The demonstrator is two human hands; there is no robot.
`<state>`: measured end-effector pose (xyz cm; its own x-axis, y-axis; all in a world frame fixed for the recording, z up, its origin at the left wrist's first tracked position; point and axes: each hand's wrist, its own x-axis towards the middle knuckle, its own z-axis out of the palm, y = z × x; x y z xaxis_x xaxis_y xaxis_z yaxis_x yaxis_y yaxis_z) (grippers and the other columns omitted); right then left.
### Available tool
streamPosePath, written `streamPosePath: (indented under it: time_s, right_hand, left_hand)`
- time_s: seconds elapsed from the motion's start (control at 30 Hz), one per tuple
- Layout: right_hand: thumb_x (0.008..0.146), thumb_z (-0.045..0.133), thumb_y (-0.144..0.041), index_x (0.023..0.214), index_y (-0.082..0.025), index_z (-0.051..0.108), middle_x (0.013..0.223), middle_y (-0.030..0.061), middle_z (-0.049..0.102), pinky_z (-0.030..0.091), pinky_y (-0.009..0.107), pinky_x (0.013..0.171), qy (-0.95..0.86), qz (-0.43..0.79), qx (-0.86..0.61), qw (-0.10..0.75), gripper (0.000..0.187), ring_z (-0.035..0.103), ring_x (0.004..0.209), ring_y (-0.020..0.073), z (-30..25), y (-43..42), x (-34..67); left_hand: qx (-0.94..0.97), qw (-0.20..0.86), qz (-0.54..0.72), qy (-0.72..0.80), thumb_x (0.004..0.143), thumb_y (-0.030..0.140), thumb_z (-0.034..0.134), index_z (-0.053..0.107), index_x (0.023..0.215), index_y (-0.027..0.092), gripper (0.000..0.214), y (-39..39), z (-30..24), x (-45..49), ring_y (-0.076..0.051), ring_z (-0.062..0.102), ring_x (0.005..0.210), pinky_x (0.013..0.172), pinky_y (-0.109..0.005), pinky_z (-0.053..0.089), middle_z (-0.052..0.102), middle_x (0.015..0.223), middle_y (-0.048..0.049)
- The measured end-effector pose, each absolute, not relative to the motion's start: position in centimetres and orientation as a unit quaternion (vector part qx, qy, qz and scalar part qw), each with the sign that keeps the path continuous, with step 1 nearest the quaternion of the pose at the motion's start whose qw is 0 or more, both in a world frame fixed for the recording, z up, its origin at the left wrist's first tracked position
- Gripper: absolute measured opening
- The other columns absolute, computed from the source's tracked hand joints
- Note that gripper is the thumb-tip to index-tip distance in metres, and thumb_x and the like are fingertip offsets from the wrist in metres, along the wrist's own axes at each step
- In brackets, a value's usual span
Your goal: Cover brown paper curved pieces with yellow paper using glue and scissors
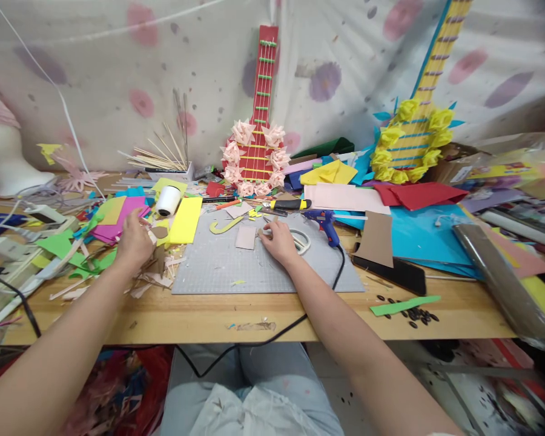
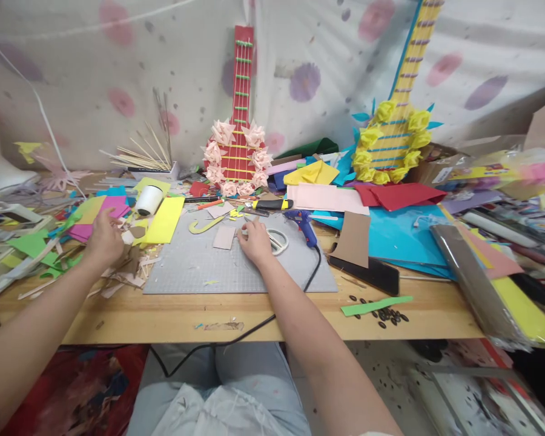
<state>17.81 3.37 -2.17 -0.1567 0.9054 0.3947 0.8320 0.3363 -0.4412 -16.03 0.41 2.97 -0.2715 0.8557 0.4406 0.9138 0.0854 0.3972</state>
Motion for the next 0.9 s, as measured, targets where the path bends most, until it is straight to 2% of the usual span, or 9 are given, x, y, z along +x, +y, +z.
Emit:
streamPosePath:
  time_s: [0.07, 0.2, 0.3, 0.4, 0.53, 0.67, 0.77, 0.83, 0.9]
  right_hand:
    - [0.075, 0.058, -0.034, 0.1, -0.016, 0.057, 0.104, 0.0096, 0.058, 0.037, 0.036, 0.089, -0.806, 0.066, -0.501, 0.307, 0.03, 0.049, 0.1, 0.0226, -2.1, 3.1, 17.5]
    - [0.073, 0.06, -0.047, 0.117, -0.015, 0.049, 0.12, 0.0134, 0.053, 0.033, 0.037, 0.095, -0.872, 0.06, -0.414, 0.253, 0.056, 0.046, 0.111, 0.0239, -2.0, 2.2, 16.0]
    - [0.077, 0.054, -0.048, 0.117, -0.013, 0.049, 0.112, 0.0149, 0.059, 0.035, 0.037, 0.091, -0.872, 0.035, -0.437, 0.218, 0.053, 0.051, 0.106, 0.0245, -1.8, 1.8, 15.1]
    - [0.082, 0.048, -0.046, 0.107, -0.015, 0.055, 0.1, 0.0133, 0.064, 0.037, 0.035, 0.083, -0.882, 0.006, -0.434, 0.184, 0.041, 0.055, 0.094, 0.0235, -1.5, 1.4, 14.9]
    - [0.09, 0.033, -0.037, 0.092, -0.018, 0.061, 0.093, 0.0096, 0.066, 0.037, 0.03, 0.075, -0.883, 0.0, -0.423, 0.205, 0.033, 0.058, 0.083, 0.0185, -0.8, 1.0, 14.9]
    - [0.089, 0.034, -0.035, 0.089, -0.02, 0.062, 0.089, 0.0055, 0.067, 0.038, 0.026, 0.068, -0.776, 0.054, -0.528, 0.34, 0.031, 0.059, 0.08, 0.0171, 0.5, 3.2, 14.9]
    - [0.087, 0.035, -0.037, 0.088, -0.019, 0.062, 0.086, 0.0049, 0.067, 0.04, 0.026, 0.065, -0.652, 0.152, -0.619, 0.411, 0.032, 0.06, 0.077, 0.0172, 1.5, 7.1, 15.0]
    - [0.087, 0.034, -0.034, 0.088, -0.016, 0.062, 0.084, 0.0072, 0.066, 0.041, 0.027, 0.066, -0.607, 0.218, -0.652, 0.399, 0.033, 0.06, 0.075, 0.0177, 1.9, 9.8, 15.2]
    - [0.083, 0.043, -0.033, 0.092, -0.012, 0.061, 0.089, 0.0119, 0.065, 0.042, 0.032, 0.071, -0.6, 0.225, -0.662, 0.387, 0.029, 0.06, 0.082, 0.0217, 2.0, 11.6, 15.3]
  left_hand:
    - [-0.581, 0.047, -0.327, -0.744, 0.076, 0.009, 0.036, 0.035, 0.124, 0.006, 0.048, 0.0, 2.9, -16.5, -0.025, 0.046, 0.105, 0.09, -0.039, 0.038, 0.052, 0.102, -0.0149]
    - [-0.478, -0.005, -0.31, -0.822, 0.085, 0.035, 0.031, 0.04, 0.116, 0.009, 0.041, -1.2, 3.7, -15.8, -0.029, 0.054, 0.085, 0.076, -0.043, 0.041, 0.057, 0.084, -0.0123]
    - [-0.448, 0.0, -0.287, -0.847, 0.085, 0.042, 0.027, 0.048, 0.101, 0.014, 0.039, -1.8, 4.3, -15.4, -0.032, 0.055, 0.086, 0.074, -0.043, 0.04, 0.059, 0.088, -0.0143]
    - [-0.475, 0.003, -0.245, -0.845, 0.084, 0.046, 0.03, 0.048, 0.1, 0.014, 0.039, -1.7, 4.4, -15.4, -0.033, 0.054, 0.087, 0.074, -0.044, 0.039, 0.061, 0.091, -0.0154]
    - [-0.558, 0.044, -0.172, -0.811, 0.082, 0.041, 0.037, 0.051, 0.101, 0.013, 0.037, -1.2, 3.9, -15.3, -0.033, 0.051, 0.098, 0.085, -0.046, 0.035, 0.06, 0.095, -0.0159]
    - [-0.577, 0.068, -0.126, -0.804, 0.079, 0.034, 0.042, 0.057, 0.097, 0.013, 0.032, -0.7, 3.7, -14.6, -0.034, 0.044, 0.108, 0.092, -0.052, 0.028, 0.058, 0.104, -0.0167]
    - [-0.566, 0.066, -0.13, -0.812, 0.079, 0.024, 0.04, 0.053, 0.108, 0.007, 0.037, -0.4, 3.9, -14.1, -0.037, 0.038, 0.115, 0.091, -0.056, 0.028, 0.051, 0.117, -0.0232]
    - [-0.561, 0.063, -0.14, -0.814, 0.077, 0.018, 0.04, 0.049, 0.114, 0.006, 0.04, -0.1, 4.1, -14.0, -0.036, 0.038, 0.115, 0.09, -0.057, 0.028, 0.051, 0.117, -0.0236]
    - [-0.564, 0.078, -0.15, -0.808, 0.074, 0.016, 0.043, 0.05, 0.113, 0.01, 0.04, 0.2, 4.3, -14.1, -0.034, 0.039, 0.114, 0.093, -0.057, 0.025, 0.052, 0.116, -0.0199]
